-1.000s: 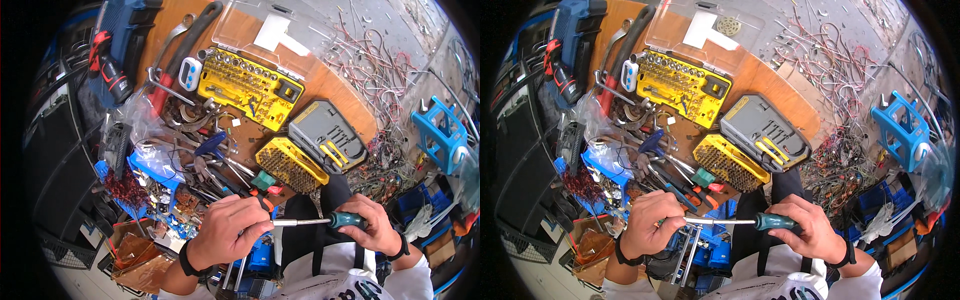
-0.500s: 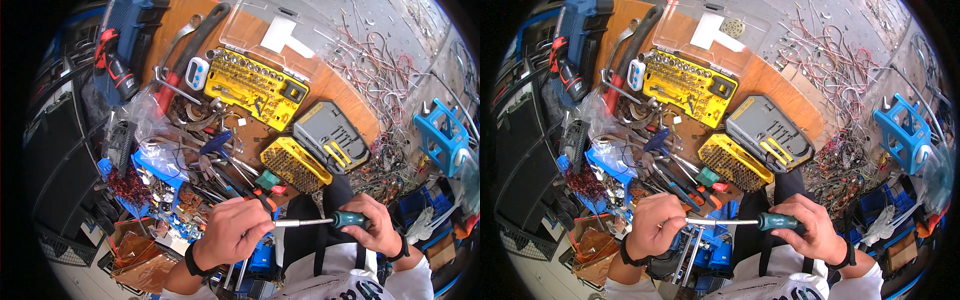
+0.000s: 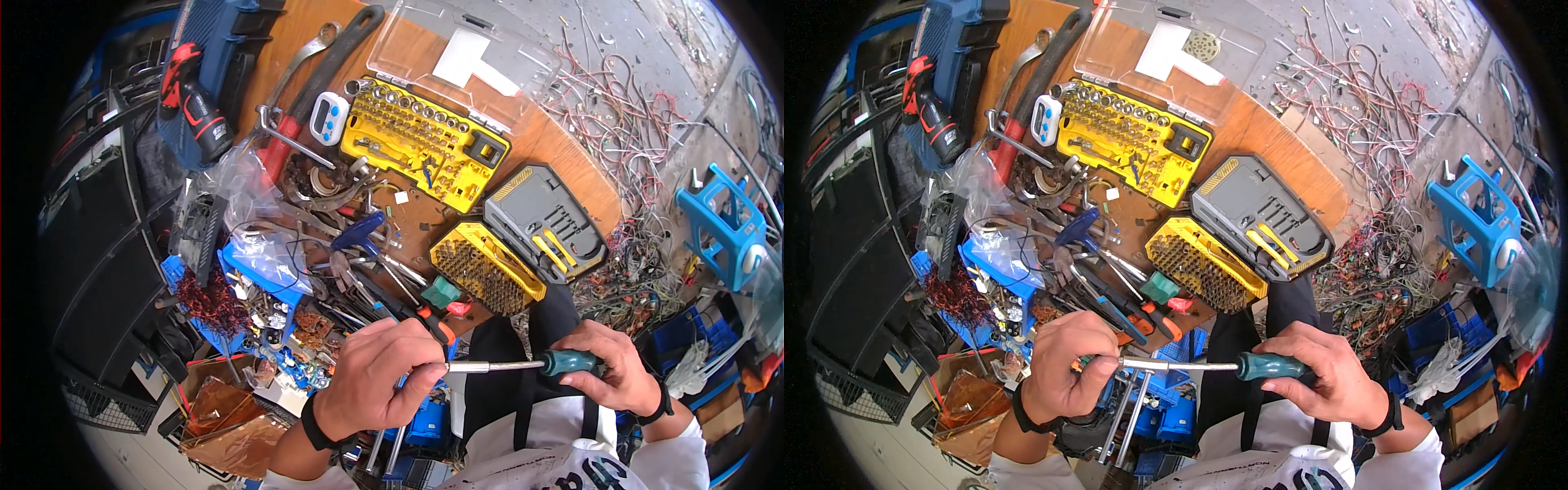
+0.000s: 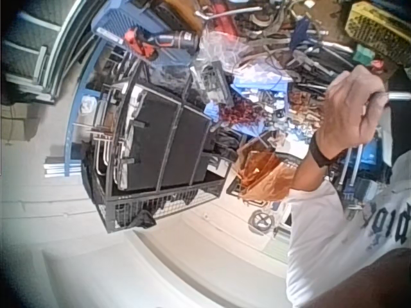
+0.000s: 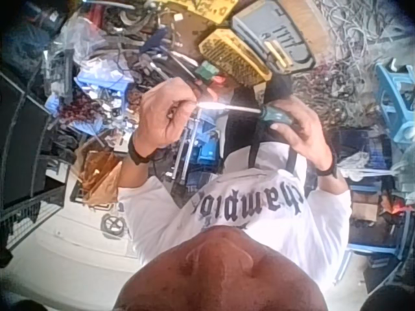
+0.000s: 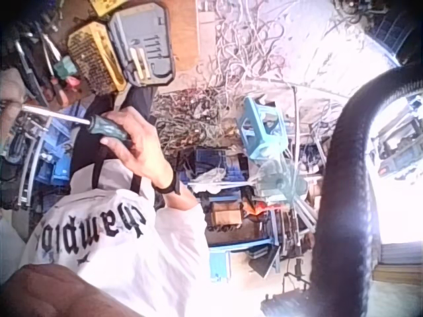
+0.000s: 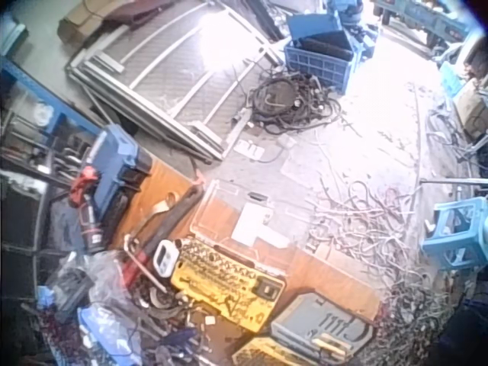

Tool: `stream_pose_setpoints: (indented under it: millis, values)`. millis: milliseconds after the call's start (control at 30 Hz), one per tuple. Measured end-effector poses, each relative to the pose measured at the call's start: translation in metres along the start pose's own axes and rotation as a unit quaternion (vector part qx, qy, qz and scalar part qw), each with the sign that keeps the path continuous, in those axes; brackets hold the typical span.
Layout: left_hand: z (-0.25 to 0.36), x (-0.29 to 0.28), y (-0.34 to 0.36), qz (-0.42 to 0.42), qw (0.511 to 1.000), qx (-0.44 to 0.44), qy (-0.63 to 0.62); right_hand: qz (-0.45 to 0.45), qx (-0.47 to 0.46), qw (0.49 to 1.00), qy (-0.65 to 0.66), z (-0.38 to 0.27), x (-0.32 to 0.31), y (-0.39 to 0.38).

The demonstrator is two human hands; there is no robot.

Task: The person uses a screwdriver to manipulate a small black component and a yellow plastic casing on a cluttered workbench. They repeatedly pick up and set down the screwdriver, switch between different screwdriver bits, and handle the yellow casing, attempting to unscrew or adjust it. The workspace is filled with various tools, wires, and electronic parts.

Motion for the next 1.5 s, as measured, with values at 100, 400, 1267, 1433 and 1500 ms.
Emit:
stream_pose_setpoints:
  millis: [100,400,1267,1433,1500]
  values:
    - [-0.002,0.0,-0.001,0.012,1.0,-0.011,0.006,0.008,-0.004,1.0,0.0,0.0,0.001,0.0]
    - [-0.002,0.003,-0.006,0.044,0.991,0.036,0.122,-0.006,0.029,0.999,0.014,-0.002,0.004,0.0]
    - [0.21,-0.143,-0.338,0.527,0.833,-0.144,0.087,0.081,-0.029,0.995,0.048,-0.13,0.115,-0.084]
    - [0.232,-0.129,-0.58,0.706,0.69,-0.101,0.122,0.06,-0.14,0.988,-0.02,-0.153,0.174,-0.12]
    - [0.214,-0.109,-0.671,0.757,0.633,-0.113,0.115,0.054,-0.144,0.988,0.01,-0.156,0.2,-0.131]
Point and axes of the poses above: each hand's wrist, its own y-axis towards the middle knuckle, its own x-axis out of the palm, z = x × y, the point moved 3 cm from there along y, towards the middle knuckle, and after that the axes turned 3 degrees about x, right-handed, at the moved point
